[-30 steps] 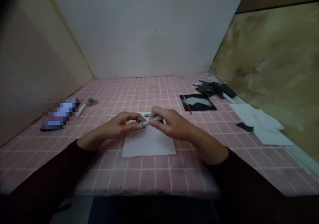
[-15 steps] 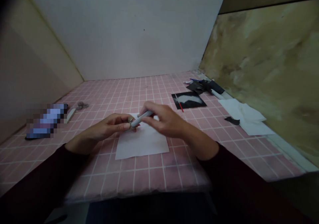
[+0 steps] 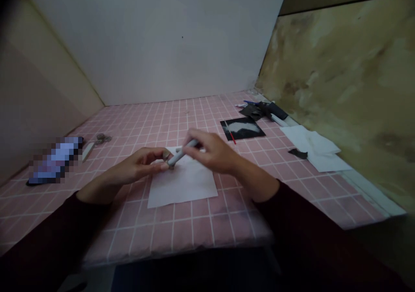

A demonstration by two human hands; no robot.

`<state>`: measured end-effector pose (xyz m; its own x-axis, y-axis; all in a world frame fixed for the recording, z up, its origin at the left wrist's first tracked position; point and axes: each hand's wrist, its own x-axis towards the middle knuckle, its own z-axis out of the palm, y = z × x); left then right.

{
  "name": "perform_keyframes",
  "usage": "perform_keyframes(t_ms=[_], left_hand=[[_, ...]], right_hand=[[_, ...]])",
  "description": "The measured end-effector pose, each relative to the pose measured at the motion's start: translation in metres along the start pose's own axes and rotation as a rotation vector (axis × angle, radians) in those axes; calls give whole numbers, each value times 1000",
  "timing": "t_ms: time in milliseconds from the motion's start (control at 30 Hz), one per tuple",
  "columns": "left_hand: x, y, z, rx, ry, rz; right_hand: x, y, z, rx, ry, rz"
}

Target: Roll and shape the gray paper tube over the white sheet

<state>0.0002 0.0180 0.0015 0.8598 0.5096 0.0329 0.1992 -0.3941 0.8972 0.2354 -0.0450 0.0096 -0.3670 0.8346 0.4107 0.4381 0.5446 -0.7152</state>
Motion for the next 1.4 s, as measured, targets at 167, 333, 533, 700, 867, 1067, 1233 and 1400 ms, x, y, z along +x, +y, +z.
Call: perform_keyframes(t_ms=[167,333,533,700,867,1067,1233,1400], left_hand=[[1,0,2,199,180,81],[1,-2,7,488,319,181],[3,-2,15,698,431,303],[2,-2,15,781,498,340],[3,-2,15,850,501,355],[2,0,11,817,537,326],[3,-1,14,800,476,326],[2,-2,11,727,503,313]], right_hand=[[1,1,1,0,29,41],[4,5,4,63,55,146],[6,6,9,-15,54,135],[6,6,1,-31,67,242],[8,6,7,-44,60,178],[7,7,-5,-44,124,213],[6,2,4,-85,54,129],[5,1,-4,-154,177,161]])
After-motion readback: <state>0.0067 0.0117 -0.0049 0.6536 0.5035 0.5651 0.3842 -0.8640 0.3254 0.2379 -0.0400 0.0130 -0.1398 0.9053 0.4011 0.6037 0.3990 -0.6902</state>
